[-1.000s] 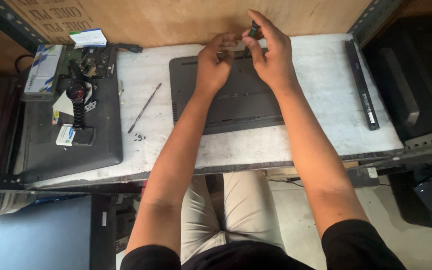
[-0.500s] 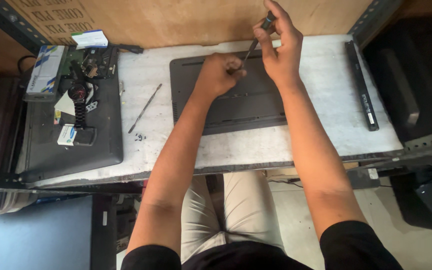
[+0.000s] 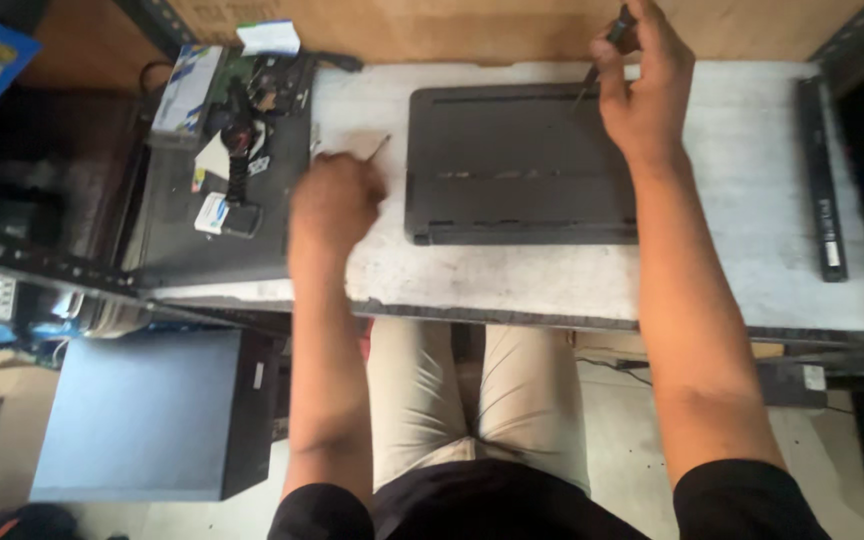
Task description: The person uses a screwdriver to remove screws from the bottom cover of a laptop. They place the removed screws on the table and continue unscrewing until the cover is detached.
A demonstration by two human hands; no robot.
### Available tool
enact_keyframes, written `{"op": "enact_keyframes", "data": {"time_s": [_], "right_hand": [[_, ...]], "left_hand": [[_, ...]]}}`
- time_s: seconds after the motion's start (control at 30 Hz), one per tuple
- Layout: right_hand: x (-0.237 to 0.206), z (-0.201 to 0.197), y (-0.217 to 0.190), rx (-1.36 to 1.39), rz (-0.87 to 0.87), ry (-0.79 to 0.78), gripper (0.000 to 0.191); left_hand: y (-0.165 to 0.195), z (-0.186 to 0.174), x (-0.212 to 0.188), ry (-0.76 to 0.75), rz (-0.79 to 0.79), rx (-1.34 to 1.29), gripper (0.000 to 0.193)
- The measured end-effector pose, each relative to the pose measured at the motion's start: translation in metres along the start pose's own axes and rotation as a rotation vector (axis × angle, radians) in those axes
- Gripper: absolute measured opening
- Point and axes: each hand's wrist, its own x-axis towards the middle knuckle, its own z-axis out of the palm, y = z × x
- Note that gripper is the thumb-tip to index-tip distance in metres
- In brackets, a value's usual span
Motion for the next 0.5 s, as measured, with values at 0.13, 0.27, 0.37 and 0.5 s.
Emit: {"op": "enact_keyframes", "data": {"time_s": [0.13,0.27,0.37,0.5], "right_hand": [[0.006,-0.002,-0.014,0.092,0.008,-0.104,0.039],[0.014,-0.021,-0.030,0.159,0.080,-0.265,0.037],[0.018,-0.025,-0.042,0.233,0.175,-0.353,0.040],[0.023,-0.025,-0.051,0.292,0.189,-0.414,0.039]], "left_hand": [[-0.013,-0.027,-0.031,-0.130,-0.225,-0.011,0.011],[0.011,-0.024,-0.017,0.022,-0.003,-0.038,0.037],[0.041,0.002,0.018,0.135,0.241,-0.252,0.029],[0.086,0.048,0.081,-0.225,0.343,-0.921,0.032]]}}
